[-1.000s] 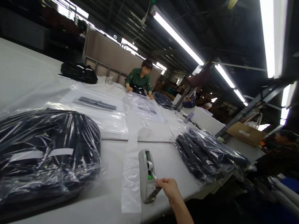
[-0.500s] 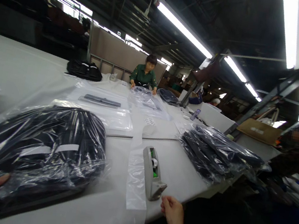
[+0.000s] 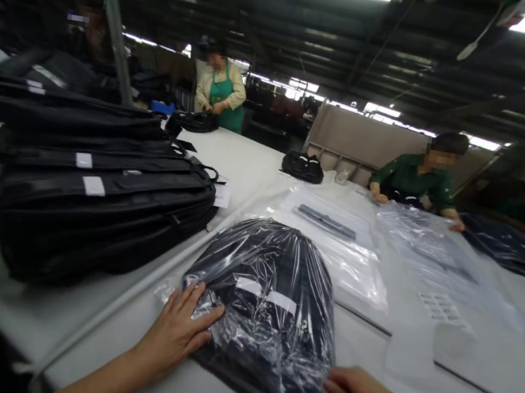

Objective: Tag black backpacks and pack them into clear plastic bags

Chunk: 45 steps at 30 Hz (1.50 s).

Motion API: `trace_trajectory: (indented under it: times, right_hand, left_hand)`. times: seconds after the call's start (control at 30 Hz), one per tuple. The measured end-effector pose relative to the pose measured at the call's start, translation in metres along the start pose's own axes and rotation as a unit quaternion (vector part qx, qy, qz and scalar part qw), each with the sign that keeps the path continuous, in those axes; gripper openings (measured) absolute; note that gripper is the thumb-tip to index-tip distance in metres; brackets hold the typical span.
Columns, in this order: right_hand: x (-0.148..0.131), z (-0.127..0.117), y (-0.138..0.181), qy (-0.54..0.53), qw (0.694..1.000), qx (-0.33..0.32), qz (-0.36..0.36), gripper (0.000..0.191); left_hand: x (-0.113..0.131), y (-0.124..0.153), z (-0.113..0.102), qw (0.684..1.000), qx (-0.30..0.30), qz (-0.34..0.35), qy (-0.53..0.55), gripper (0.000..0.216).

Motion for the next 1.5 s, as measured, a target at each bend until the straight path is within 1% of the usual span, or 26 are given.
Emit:
trace_trajectory:
  times: [0.03, 0.07, 0.13, 0.17, 0.23, 0.3, 0.33, 0.4, 0.47, 0.53, 0.6, 0.7, 0.77, 0.83, 0.87, 0.93, 1.0, 1.03, 1.1, 1.2, 1.27, 1.3, 1.33, 1.4, 1.43, 1.5]
  right_hand:
    - [-0.027, 0.004, -0.020, -0.006, 0.993, -0.108, -0.053, 0.021]
    - [-0.054, 0.012, -0.041, -0.018, 0.977, -0.190, -0.097, 0.021]
    - [-0.101, 0.036, -0.085, -0.037, 0.937, -0.303, -0.170, 0.024]
    - [-0.119, 0.051, -0.104, -0.038, 0.915, -0.344, -0.207, 0.023]
    - [-0.140, 0.086, -0.133, -0.030, 0.873, -0.407, -0.266, 0.021]
    - [-0.145, 0.118, -0.150, -0.007, 0.839, -0.450, -0.305, 0.019]
    - [-0.144, 0.132, -0.155, 0.015, 0.827, -0.463, -0.318, 0.018]
    - [-0.140, 0.156, -0.160, 0.083, 0.815, -0.468, -0.332, 0.015]
    - [-0.138, 0.173, -0.161, 0.171, 0.809, -0.453, -0.333, 0.009]
    - [-0.138, 0.185, -0.164, 0.245, 0.803, -0.432, -0.328, 0.004]
    - [-0.138, 0.193, -0.169, 0.279, 0.805, -0.412, -0.323, 0.010]
    - [-0.127, 0.199, -0.185, 0.293, 0.826, -0.387, -0.287, 0.026]
    - [-0.115, 0.199, -0.196, 0.292, 0.837, -0.385, -0.257, 0.037]
    - [-0.107, 0.192, -0.199, 0.280, 0.850, -0.377, -0.238, 0.043]
    - [-0.106, 0.187, -0.197, 0.267, 0.862, -0.361, -0.235, 0.044]
    - [-0.109, 0.174, -0.181, 0.225, 0.893, -0.308, -0.240, 0.038]
    - [-0.115, 0.168, -0.155, 0.162, 0.918, -0.261, -0.251, 0.027]
    - [-0.116, 0.169, -0.141, 0.127, 0.928, -0.246, -0.249, 0.024]
    - [-0.113, 0.179, -0.119, 0.079, 0.952, -0.204, -0.214, 0.018]
    - [-0.103, 0.198, -0.110, 0.034, 0.975, -0.145, -0.162, 0.010]
    - [-0.100, 0.201, -0.116, -0.005, 0.978, -0.139, -0.153, 0.009]
    - [-0.100, 0.195, -0.120, -0.034, 0.979, -0.139, -0.145, 0.011]
    - [-0.099, 0.186, -0.123, -0.068, 0.979, -0.137, -0.132, 0.015]
    - [-0.092, 0.154, -0.123, -0.124, 0.983, -0.106, -0.088, 0.023]
    - [-0.083, 0.133, -0.118, -0.133, 0.987, -0.069, -0.059, 0.025]
    - [-0.052, 0.091, -0.102, -0.096, 0.995, 0.034, 0.011, 0.029]
  left_hand:
    - [0.000, 0.001, 0.000, 1.000, 0.002, -0.001, 0.006, 0.053]
    - [-0.001, 0.001, 0.001, 1.000, 0.005, -0.001, 0.011, 0.054]
    - [-0.001, 0.001, 0.003, 1.000, 0.014, -0.004, 0.019, 0.056]
    - [-0.002, 0.001, 0.003, 1.000, 0.018, -0.004, 0.022, 0.058]
    - [-0.002, 0.001, 0.004, 0.999, 0.022, -0.004, 0.028, 0.061]
    - [-0.001, 0.001, 0.005, 0.999, 0.021, -0.006, 0.033, 0.064]
    - [-0.001, 0.001, 0.004, 0.999, 0.019, -0.008, 0.036, 0.065]
    - [-0.001, 0.001, 0.004, 0.999, 0.017, -0.013, 0.043, 0.066]
    - [0.000, 0.001, 0.004, 0.998, 0.015, -0.015, 0.053, 0.063]
    - [0.000, 0.000, 0.004, 0.998, 0.014, -0.015, 0.061, 0.062]
    - [0.000, 0.000, 0.004, 0.997, 0.016, -0.016, 0.067, 0.063]
    - [0.000, 0.000, 0.006, 0.997, 0.022, -0.015, 0.074, 0.063]
    - [-0.001, 0.001, 0.007, 0.997, 0.030, -0.014, 0.075, 0.063]
    - [-0.002, 0.001, 0.007, 0.996, 0.043, -0.017, 0.077, 0.059]
    - [-0.003, 0.001, 0.007, 0.995, 0.050, -0.019, 0.078, 0.056]
    - [-0.004, 0.002, 0.008, 0.995, 0.060, -0.021, 0.078, 0.054]
    - [-0.005, 0.003, 0.012, 0.995, 0.069, -0.004, 0.071, 0.058]
    - [-0.005, 0.003, 0.015, 0.995, 0.075, 0.004, 0.068, 0.060]
    - [-0.005, 0.003, 0.022, 0.993, 0.090, 0.012, 0.076, 0.062]
    - [-0.010, 0.007, 0.031, 0.982, 0.121, 0.018, 0.143, 0.052]
    - [-0.020, 0.011, 0.032, 0.963, 0.135, 0.015, 0.231, 0.040]
    - [-0.029, 0.014, 0.030, 0.948, 0.138, -0.005, 0.285, 0.035]
    - [-0.041, 0.017, 0.027, 0.929, 0.138, -0.043, 0.341, 0.032]
    - [-0.071, 0.020, 0.019, 0.880, 0.130, -0.161, 0.427, 0.029]
    - [-0.086, 0.019, 0.014, 0.852, 0.125, -0.229, 0.453, 0.031]
    - [-0.109, 0.011, 0.002, 0.787, 0.117, -0.344, 0.499, 0.041]
Point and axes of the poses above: each hand's wrist, its own y-axis away from the middle knuckle, its own z-axis out of the palm, x = y × z, the point moved 3 cm from there along -y, towards the middle knuckle, and after that the axes turned 3 degrees about y, right-handed, at the moved point
